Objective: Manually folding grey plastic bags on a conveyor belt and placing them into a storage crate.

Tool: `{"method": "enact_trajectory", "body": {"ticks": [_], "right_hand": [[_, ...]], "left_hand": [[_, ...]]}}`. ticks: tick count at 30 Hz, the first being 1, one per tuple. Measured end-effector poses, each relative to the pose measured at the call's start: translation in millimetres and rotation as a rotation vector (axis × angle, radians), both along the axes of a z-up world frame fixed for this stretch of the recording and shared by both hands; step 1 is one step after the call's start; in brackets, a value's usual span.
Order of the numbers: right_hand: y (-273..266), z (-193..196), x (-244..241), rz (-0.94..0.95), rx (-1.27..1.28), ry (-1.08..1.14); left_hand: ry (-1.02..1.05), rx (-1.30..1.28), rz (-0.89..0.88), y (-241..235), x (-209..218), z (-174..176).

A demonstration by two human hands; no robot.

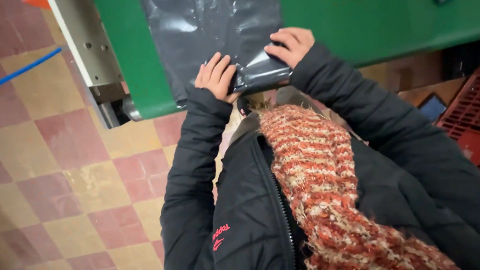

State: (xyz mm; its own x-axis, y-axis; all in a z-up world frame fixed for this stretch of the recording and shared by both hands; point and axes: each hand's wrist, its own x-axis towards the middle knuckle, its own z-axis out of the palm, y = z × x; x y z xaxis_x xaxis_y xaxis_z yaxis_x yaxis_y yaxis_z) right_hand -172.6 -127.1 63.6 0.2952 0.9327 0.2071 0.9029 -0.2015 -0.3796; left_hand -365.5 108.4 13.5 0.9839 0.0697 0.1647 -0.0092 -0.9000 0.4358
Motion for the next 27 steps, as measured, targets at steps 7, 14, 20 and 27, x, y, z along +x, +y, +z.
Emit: {"method": "enact_trajectory", "body": {"ticks": [7, 14, 20, 27], "right_hand": [[16.8, 1.0, 21.1, 0.127, 0.079, -0.081], [-53.0, 1.0, 44.8, 0.264, 0.071, 0.54], [-36.6, -26.4, 151.3, -0.298, -0.008, 0.677], [103.6, -43.6, 308.2, -0.286, 0.203, 0.503]], "left_hand": [[-0.163, -0.028, 0.009, 5.3, 1.2, 23.2], [0.175, -0.084, 0.148, 43.2, -58.5, 55.8], [-0.212, -0.558, 0.092, 118.9, 77.3, 77.0], [-0.061, -0.433, 0.425, 203.3, 273.5, 33.4]]}}
